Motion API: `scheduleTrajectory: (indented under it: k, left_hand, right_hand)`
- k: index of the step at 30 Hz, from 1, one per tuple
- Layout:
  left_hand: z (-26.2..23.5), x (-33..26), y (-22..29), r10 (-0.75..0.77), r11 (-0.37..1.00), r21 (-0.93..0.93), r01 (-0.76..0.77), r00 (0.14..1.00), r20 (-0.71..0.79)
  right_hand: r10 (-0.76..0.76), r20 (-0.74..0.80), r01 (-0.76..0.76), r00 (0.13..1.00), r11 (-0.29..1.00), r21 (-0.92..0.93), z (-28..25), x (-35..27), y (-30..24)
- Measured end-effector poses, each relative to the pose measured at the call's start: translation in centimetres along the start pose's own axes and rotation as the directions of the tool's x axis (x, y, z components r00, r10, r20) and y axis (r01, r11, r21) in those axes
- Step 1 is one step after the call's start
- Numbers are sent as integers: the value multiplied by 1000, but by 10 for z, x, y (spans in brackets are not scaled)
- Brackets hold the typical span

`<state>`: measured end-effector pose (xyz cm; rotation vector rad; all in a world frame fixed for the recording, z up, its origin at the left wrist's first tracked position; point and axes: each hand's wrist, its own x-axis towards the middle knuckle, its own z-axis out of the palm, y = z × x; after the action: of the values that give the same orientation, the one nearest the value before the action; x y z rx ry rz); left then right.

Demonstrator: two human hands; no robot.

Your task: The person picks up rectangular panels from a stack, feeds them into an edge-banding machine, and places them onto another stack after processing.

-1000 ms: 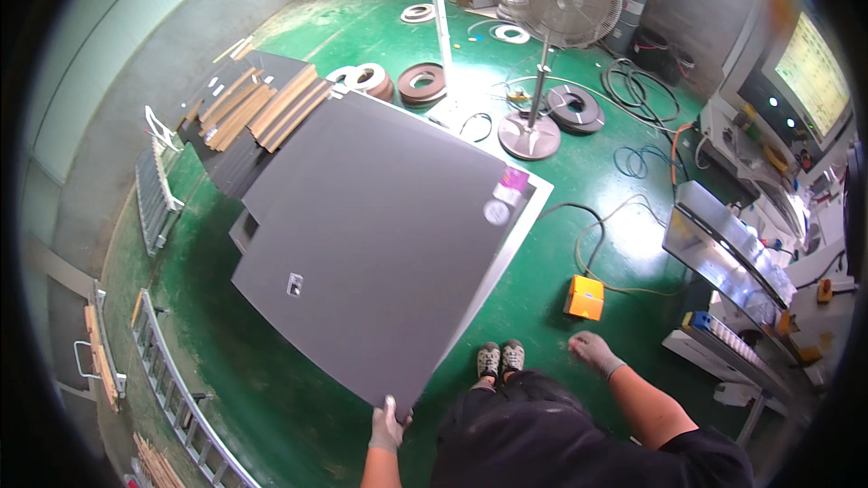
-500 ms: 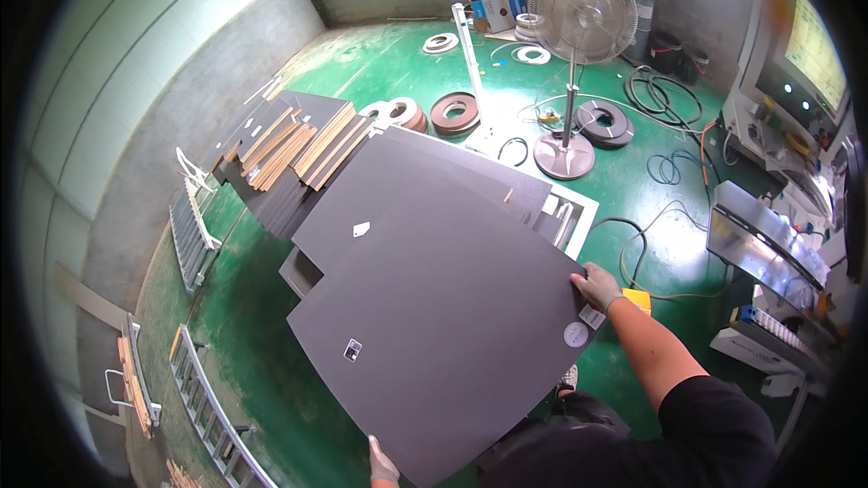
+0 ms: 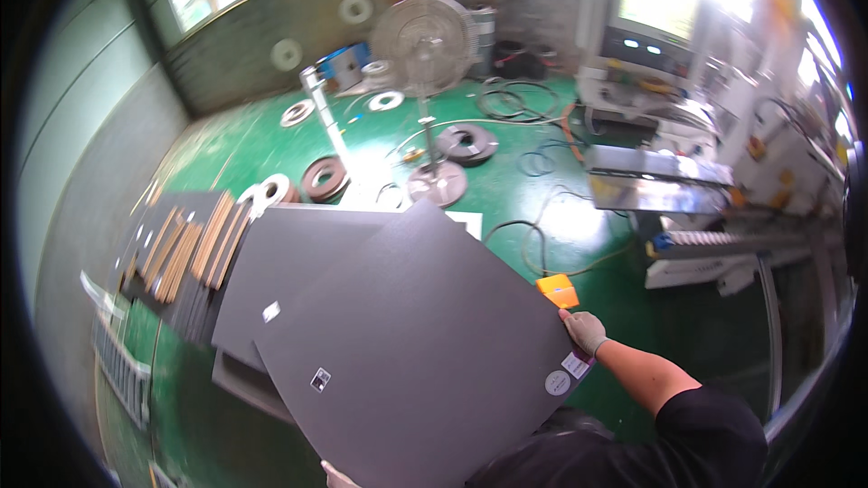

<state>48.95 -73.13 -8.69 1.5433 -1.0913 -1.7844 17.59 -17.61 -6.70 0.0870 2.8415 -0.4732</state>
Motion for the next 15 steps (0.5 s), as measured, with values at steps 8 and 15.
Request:
scheduleTrajectory:
  k: [8, 15]
  left_hand:
    - [187, -90, -15, -89, 907, 389, -162, 828, 554]
    - [329, -213, -55, -319, 720, 550, -422, 503, 803]
  right_hand:
    - [456, -60, -426, 888, 864, 270, -83, -114, 75]
    - [634, -46, -517, 772, 668, 535, -102, -168, 159]
